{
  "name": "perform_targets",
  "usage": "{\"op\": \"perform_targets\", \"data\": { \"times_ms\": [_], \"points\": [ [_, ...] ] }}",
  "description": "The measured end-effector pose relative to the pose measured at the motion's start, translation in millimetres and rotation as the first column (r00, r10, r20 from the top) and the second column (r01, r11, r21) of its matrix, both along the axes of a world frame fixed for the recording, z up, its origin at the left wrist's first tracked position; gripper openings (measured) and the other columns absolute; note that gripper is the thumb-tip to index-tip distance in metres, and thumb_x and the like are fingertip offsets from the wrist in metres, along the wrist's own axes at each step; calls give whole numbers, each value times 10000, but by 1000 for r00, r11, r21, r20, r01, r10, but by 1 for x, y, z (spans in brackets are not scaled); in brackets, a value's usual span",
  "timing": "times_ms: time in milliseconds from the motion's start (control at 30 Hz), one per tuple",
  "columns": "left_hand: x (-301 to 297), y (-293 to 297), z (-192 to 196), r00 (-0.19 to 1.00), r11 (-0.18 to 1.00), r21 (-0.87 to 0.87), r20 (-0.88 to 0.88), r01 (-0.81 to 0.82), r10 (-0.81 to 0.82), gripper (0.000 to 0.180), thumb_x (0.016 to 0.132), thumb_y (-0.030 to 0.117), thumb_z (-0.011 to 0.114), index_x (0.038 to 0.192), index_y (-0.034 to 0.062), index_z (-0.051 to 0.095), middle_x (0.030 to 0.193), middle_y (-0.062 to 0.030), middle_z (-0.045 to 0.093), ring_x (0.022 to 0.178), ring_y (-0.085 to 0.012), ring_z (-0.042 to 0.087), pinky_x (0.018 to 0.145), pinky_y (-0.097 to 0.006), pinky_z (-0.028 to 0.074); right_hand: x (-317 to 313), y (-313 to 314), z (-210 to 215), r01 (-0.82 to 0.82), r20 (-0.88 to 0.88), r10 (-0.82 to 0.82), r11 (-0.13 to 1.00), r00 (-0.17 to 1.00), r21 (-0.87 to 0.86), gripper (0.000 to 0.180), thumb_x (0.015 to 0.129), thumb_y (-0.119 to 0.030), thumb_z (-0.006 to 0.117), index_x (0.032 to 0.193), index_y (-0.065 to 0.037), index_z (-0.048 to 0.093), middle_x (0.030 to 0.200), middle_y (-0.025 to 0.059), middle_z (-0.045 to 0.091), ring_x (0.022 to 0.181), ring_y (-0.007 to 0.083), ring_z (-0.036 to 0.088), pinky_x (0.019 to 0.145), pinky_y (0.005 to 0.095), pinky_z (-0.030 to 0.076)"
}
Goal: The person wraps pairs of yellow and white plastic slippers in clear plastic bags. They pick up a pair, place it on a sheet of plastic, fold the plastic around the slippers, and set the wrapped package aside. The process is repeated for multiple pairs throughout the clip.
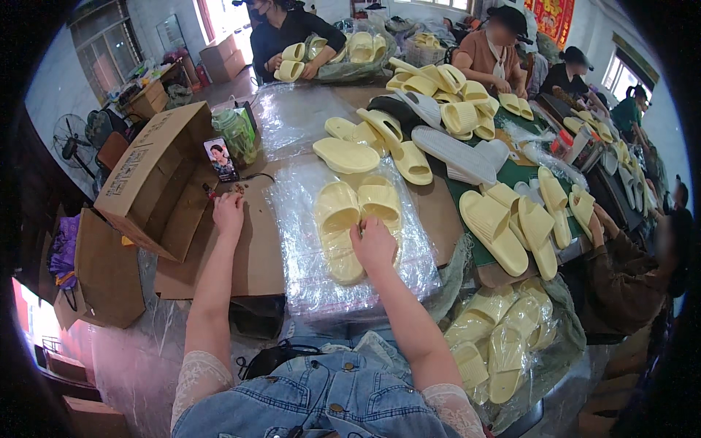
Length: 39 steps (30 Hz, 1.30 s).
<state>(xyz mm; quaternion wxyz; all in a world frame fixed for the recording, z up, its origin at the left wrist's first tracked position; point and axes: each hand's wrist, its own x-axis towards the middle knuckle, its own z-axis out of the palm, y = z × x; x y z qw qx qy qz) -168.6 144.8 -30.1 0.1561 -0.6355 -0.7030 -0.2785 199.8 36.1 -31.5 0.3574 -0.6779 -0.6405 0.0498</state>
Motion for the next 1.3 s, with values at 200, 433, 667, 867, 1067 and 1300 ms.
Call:
{"op": "perform_targets", "data": {
  "times_ms": [200, 433, 667, 867, 1067, 1300],
  "points": [
    [-6, 24, -17, 993, 996, -28, -87, -83, 80, 154, 843, 156, 734, 981, 88, 750, 1065, -109, 663, 1052, -315, 618, 848, -433, 556, 0, 1, -1, -12, -14, 12, 1000, 1000, 12, 271, 924, -319, 680, 929, -56, 614, 895, 128, 666, 810, 327, 683, 701, 448, 543],
    [-15, 40, -16, 999, 999, -31, -50, 10, -12, 166, 899, 181, 627, 937, 111, 772, 1016, -125, 677, 992, -342, 648, 822, -466, 553, 0, -4, 5, 22, -92, -30, 996, 995, -84, 275, 926, -355, 665, 959, -84, 635, 944, 118, 690, 845, 323, 689, 738, 455, 543],
    [-34, 61, -31, 992, 977, -206, -122, -63, 38, 189, 914, 165, 635, 1054, 73, 724, 1147, -145, 650, 1106, -362, 612, 870, -480, 559, 2, -5, 11, -17, -97, 10, 997, 995, -71, 305, 950, -353, 624, 994, -53, 591, 950, 153, 660, 879, 336, 680, 753, 469, 538],
    [-26, 60, -26, 978, 967, -223, -193, -123, 79, 219, 924, 193, 678, 1091, 52, 686, 1139, -120, 626, 1133, -339, 585, 898, -449, 545, -2, -2, 3, 10, -62, -13, 999, 998, -48, 325, 953, -368, 620, 984, -50, 561, 917, 151, 654, 840, 341, 679, 725, 471, 547],
    [2, 31, 11, 991, 990, 51, 11, 132, -133, 131, 962, 157, 637, 1029, 51, 674, 1028, -110, 624, 1012, -311, 600, 822, -452, 511, -4, -2, 3, -13, -65, 10, 998, 998, -55, 334, 949, -353, 620, 991, -30, 547, 913, 177, 646, 826, 351, 682, 726, 470, 554],
    [128, -72, 125, 422, 747, 272, 686, 607, -593, 141, 968, 110, 621, 1036, -3, 672, 969, -30, 642, 860, -132, 568, 764, -271, 438, 1, -2, -1, 3, -67, -2, 1000, 998, 18, 299, 938, -338, 644, 984, -54, 559, 910, 158, 646, 803, 347, 674, 704, 464, 548]
  ]
}}
